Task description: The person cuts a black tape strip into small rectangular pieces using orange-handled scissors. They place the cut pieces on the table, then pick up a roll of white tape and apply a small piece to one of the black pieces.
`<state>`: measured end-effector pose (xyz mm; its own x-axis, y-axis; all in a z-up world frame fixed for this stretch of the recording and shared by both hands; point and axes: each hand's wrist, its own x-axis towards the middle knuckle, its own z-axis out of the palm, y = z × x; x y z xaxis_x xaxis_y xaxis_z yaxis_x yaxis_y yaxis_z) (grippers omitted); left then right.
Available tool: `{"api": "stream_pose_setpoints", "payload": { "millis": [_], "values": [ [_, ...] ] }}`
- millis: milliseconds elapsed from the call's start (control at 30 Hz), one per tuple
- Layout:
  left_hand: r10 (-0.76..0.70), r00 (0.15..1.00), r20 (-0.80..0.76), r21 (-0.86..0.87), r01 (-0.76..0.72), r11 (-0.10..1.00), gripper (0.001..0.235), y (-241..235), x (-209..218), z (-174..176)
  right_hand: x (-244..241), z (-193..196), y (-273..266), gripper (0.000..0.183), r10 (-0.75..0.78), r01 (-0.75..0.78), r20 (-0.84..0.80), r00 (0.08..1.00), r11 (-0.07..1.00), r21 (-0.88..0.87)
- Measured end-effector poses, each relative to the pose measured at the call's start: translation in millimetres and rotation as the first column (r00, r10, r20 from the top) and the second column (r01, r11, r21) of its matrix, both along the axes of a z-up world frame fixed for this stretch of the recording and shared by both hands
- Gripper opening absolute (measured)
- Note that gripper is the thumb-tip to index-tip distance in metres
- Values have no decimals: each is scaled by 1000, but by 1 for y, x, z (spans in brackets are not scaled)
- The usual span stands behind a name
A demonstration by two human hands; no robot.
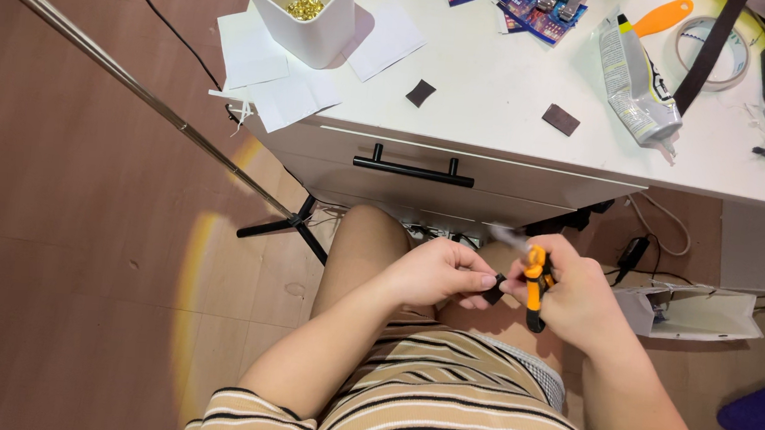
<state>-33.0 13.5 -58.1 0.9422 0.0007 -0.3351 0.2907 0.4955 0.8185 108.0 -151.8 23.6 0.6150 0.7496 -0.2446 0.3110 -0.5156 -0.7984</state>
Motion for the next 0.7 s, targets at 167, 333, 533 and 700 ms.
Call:
{"api": "stream_pose_setpoints", "payload": {
  "millis": [167,333,533,700],
  "values": [
    [18,1000,9,-354,-13,935,25,-11,-12,11,8,-42,-12,52,37,88,-302,952,918,388],
    [35,999,22,-528,-18,849,19,-18,-8,-2,0,-36,-8,53,82,140,-381,921,842,520],
    [109,994,23,-643,-69,763,14,-27,-4,-12,-7,-31,-4,51,95,162,-400,912,812,561],
    [52,999,-8,-715,-42,698,13,-29,-6,-8,4,-46,-12,54,88,145,-363,927,811,566]
  ]
}}
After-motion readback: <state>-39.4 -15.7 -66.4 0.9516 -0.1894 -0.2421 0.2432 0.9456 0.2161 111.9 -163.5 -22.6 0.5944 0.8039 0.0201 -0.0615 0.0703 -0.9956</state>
